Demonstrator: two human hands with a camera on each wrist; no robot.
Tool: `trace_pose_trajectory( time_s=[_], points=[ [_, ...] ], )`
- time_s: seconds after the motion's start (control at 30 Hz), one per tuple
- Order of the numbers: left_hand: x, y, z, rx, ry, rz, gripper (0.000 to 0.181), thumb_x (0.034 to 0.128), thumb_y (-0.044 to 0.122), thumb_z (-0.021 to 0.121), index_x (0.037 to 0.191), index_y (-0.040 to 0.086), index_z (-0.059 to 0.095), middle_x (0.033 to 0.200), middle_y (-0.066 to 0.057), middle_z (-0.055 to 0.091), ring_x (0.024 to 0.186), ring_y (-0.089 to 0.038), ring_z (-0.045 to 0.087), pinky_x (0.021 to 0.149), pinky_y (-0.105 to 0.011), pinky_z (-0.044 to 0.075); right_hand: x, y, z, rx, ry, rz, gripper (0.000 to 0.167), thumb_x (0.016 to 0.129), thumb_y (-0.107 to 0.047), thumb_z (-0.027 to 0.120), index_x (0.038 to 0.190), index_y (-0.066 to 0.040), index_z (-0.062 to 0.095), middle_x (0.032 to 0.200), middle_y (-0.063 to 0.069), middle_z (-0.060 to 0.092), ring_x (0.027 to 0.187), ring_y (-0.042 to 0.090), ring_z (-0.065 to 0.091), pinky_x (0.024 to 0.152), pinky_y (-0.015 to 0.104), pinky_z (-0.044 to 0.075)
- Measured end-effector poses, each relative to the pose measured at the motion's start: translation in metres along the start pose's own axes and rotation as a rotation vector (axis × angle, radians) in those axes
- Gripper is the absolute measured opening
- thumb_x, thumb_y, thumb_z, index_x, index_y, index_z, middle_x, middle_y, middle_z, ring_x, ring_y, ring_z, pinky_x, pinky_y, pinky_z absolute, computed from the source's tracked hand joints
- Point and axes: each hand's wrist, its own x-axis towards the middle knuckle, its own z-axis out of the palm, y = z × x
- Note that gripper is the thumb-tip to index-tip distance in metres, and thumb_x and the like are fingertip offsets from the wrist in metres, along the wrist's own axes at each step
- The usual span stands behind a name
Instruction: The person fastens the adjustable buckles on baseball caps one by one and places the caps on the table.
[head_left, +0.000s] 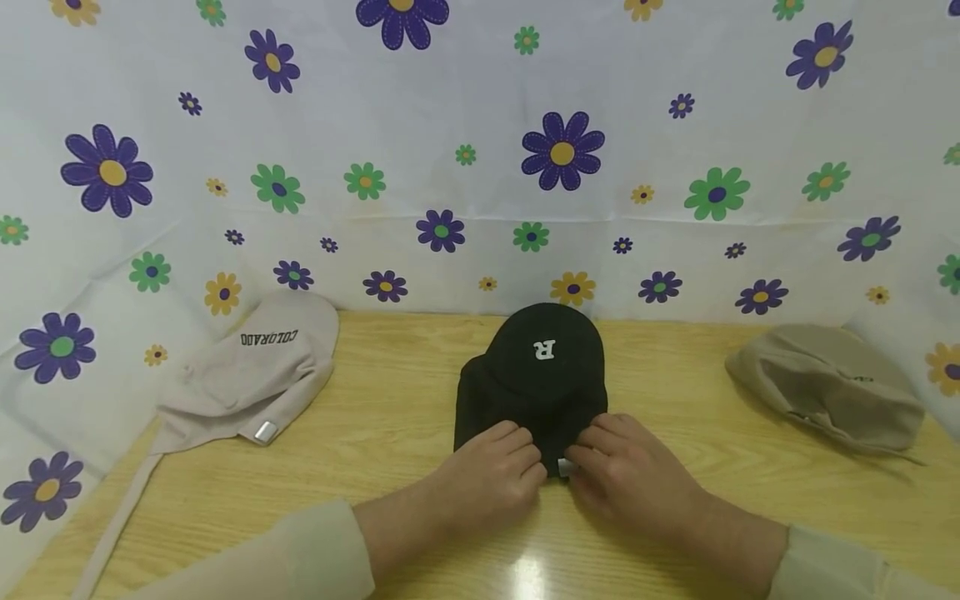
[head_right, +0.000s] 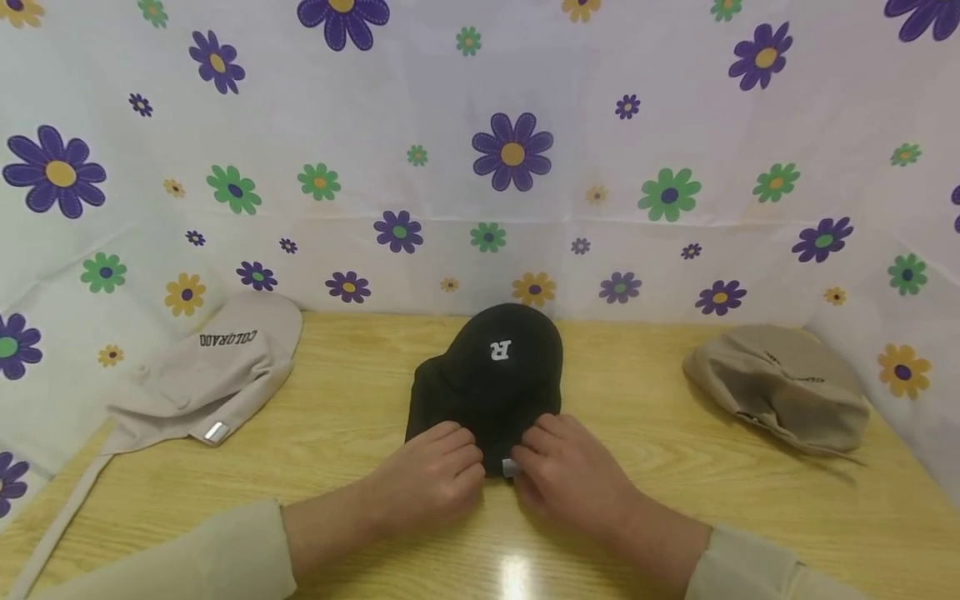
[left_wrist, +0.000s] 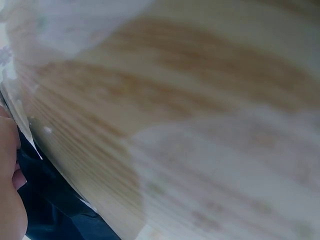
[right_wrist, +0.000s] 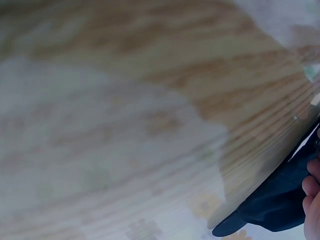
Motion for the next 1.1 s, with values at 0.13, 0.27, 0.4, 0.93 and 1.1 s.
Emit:
trace_pose_trajectory(
  time_s=[0.13, 0.27, 0.4, 0.93, 1.1],
  points=[
    [-0.0009, 0.0001, 0.0011, -0.013, 0.005, -0.005, 0.026, 0.0918, 0.008, 0.050, 0.069, 0.013, 0.063, 0.072, 0.005, 0.061, 0.071, -0.014, 0.052, 0.073, -0.026, 0.044, 0.0005, -0.0002, 0.0001, -0.001, 0.001, -0.009, 0.019, 0.073, -0.019, 0.083, 0.088, -0.012, 0.073, 0.087, -0.003, 0.067, 0.084, 0.015, 0.056, 0.076, 0.032, 0.048],
    [-0.0009, 0.0005, 0.0017, -0.031, -0.011, -0.019, 0.024, 0.0916, 0.009, 0.052, 0.071, 0.013, 0.064, 0.074, 0.004, 0.063, 0.072, -0.014, 0.053, 0.074, -0.027, 0.043, 0.0002, 0.0000, -0.0005, -0.002, -0.006, -0.008, 0.020, 0.073, -0.019, 0.083, 0.089, -0.012, 0.073, 0.088, -0.003, 0.067, 0.085, 0.015, 0.057, 0.077, 0.032, 0.049],
    [-0.0006, 0.0005, 0.0019, -0.030, -0.012, -0.028, 0.022, 0.0910, 0.009, 0.053, 0.072, 0.013, 0.065, 0.076, 0.004, 0.064, 0.073, -0.014, 0.054, 0.074, -0.027, 0.044, 0.0005, -0.0002, -0.0017, -0.002, -0.024, 0.002, 0.021, 0.074, -0.020, 0.083, 0.090, -0.012, 0.073, 0.090, -0.004, 0.068, 0.087, 0.015, 0.057, 0.079, 0.033, 0.049],
    [0.0003, -0.0006, 0.0010, -0.036, 0.013, -0.062, 0.018, 0.0872, 0.010, 0.055, 0.072, 0.013, 0.063, 0.076, 0.004, 0.063, 0.074, -0.015, 0.054, 0.075, -0.028, 0.045, 0.0007, 0.0021, 0.0012, 0.009, 0.028, -0.029, 0.023, 0.073, -0.022, 0.083, 0.092, -0.013, 0.072, 0.091, -0.004, 0.067, 0.089, 0.015, 0.058, 0.078, 0.032, 0.048],
    [0.0008, -0.0010, 0.0014, -0.022, 0.042, -0.056, 0.019, 0.0867, 0.009, 0.053, 0.071, 0.014, 0.063, 0.075, 0.005, 0.063, 0.073, -0.014, 0.054, 0.074, -0.027, 0.045, 0.0015, 0.0020, 0.0012, 0.017, 0.044, -0.039, 0.022, 0.073, -0.022, 0.083, 0.090, -0.014, 0.072, 0.089, -0.005, 0.066, 0.086, 0.015, 0.057, 0.077, 0.032, 0.049]
  ],
)
